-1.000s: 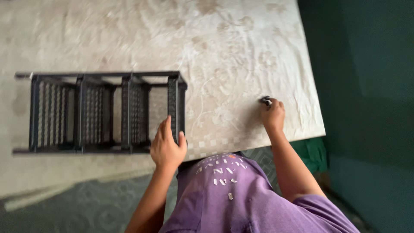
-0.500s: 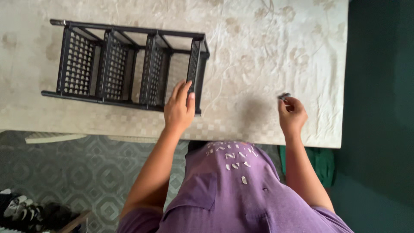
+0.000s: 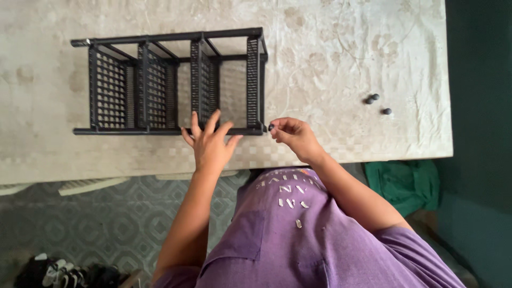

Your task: The person assembles a black plastic storage rack on a table. They insert four vertical legs into the base, attach a side panel, and secure the structure with small black caps. The rack is then placed upright on the table.

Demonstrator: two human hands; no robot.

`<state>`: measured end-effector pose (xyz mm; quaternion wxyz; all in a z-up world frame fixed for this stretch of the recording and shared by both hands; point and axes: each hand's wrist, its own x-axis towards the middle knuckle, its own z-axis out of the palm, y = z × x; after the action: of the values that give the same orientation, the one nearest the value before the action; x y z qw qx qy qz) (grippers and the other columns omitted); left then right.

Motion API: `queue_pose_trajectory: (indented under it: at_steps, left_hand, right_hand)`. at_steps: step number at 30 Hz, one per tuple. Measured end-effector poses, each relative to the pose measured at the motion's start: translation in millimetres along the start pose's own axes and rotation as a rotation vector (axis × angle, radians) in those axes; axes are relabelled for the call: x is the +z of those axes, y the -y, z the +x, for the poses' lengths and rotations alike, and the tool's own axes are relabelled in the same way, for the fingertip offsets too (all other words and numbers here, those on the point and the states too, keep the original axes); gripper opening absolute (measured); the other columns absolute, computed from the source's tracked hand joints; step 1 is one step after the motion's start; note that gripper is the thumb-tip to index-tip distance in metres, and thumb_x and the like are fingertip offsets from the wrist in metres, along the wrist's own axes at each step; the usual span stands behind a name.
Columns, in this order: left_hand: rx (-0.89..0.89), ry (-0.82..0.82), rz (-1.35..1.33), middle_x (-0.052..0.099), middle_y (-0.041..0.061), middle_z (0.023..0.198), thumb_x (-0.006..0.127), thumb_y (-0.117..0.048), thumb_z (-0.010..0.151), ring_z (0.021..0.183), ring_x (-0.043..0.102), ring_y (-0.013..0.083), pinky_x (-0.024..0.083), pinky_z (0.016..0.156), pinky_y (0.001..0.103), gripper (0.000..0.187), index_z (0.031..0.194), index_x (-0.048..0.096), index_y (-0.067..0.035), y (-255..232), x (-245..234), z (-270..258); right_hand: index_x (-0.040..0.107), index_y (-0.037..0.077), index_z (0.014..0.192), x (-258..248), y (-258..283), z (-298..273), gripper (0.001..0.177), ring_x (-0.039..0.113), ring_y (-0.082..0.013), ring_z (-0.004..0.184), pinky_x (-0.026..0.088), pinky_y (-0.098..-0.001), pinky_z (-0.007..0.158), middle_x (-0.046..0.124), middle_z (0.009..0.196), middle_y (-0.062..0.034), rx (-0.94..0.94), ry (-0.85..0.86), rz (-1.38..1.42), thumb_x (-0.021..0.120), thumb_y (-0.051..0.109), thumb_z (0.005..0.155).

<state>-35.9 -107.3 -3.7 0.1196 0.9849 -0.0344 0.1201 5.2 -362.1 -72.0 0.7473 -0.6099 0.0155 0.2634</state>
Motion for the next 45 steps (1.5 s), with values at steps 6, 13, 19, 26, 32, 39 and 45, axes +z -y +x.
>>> queue_pose_trajectory:
  at_steps: [6,13,19,26,32,39,45]
  left_hand:
    - [0.111,-0.110,-0.111,0.072,-0.007,0.097,0.088,-0.037,0.075,0.130,0.044,0.0393,0.028,0.110,0.062,0.034,0.102,0.077,-0.020,37.3,-6.4,10.3]
    - [0.158,-0.453,-0.243,0.071,-0.002,0.096,0.085,-0.042,0.085,0.122,0.053,0.0348,0.031,0.106,0.053,0.035,0.102,0.076,-0.013,35.4,-70.2,49.7]
    - [0.129,-0.619,-0.608,0.069,0.003,0.090,0.084,-0.029,0.091,0.094,0.064,0.0262,0.049,0.110,0.049,0.030,0.101,0.070,-0.004,27.3,-111.9,79.3]
    - [0.206,-0.590,-0.739,0.071,0.010,0.098,0.074,-0.006,0.082,0.108,0.068,0.0343,0.048,0.111,0.047,0.023,0.105,0.068,-0.004,33.9,-123.1,94.4]
    - [0.243,-0.473,-0.736,0.072,0.007,0.102,0.079,-0.011,0.082,0.121,0.063,0.0358,0.043,0.109,0.045,0.024,0.104,0.070,-0.009,22.8,-117.8,82.0]
    - [0.255,-0.428,-0.742,0.073,0.004,0.106,0.078,-0.012,0.078,0.125,0.059,0.0348,0.041,0.112,0.046,0.029,0.107,0.071,-0.010,17.0,-114.5,78.1]
    - [0.289,-0.405,-0.758,0.073,0.003,0.106,0.079,-0.014,0.079,0.125,0.060,0.0335,0.040,0.115,0.047,0.031,0.108,0.071,-0.010,14.0,-120.4,81.6]
  right_hand:
    - [0.068,0.000,0.119,7.3,18.1,-9.7,0.025,0.067,-0.0097,0.087,0.057,-0.0277,0.078,0.072,0.094,-0.0023,-0.088,-0.128,0.017,0.071,0.006,0.095]
    - [0.066,-0.001,0.119,23.8,115.1,-22.7,0.025,0.065,-0.0070,0.092,0.053,-0.0231,0.079,0.071,0.100,-0.0023,-0.458,-0.149,-0.116,0.074,-0.001,0.095]
    - [0.064,-0.003,0.123,62.0,205.5,-41.8,0.030,0.066,-0.0113,0.109,0.054,-0.0257,0.094,0.069,0.118,-0.0072,-0.804,0.031,-0.223,0.075,-0.003,0.095]
    - [0.072,-0.001,0.110,117.2,254.7,-56.4,0.025,0.073,-0.0145,0.090,0.060,-0.0269,0.081,0.076,0.107,-0.0117,-1.013,0.078,-0.614,0.081,0.000,0.087]
    - [0.073,0.000,0.110,132.9,272.3,-61.7,0.026,0.075,-0.0167,0.089,0.060,-0.0278,0.080,0.075,0.106,-0.0119,-1.015,0.089,-0.657,0.084,0.005,0.086]
    - [0.075,0.002,0.109,128.6,277.3,-78.1,0.029,0.076,-0.0212,0.092,0.060,-0.0302,0.079,0.075,0.102,-0.0109,-1.091,0.056,-0.817,0.087,0.006,0.082]
    - [0.075,0.004,0.109,129.9,271.7,-84.4,0.029,0.076,-0.0219,0.093,0.060,-0.0300,0.080,0.075,0.102,-0.0103,-1.083,0.009,-0.843,0.087,0.008,0.083]
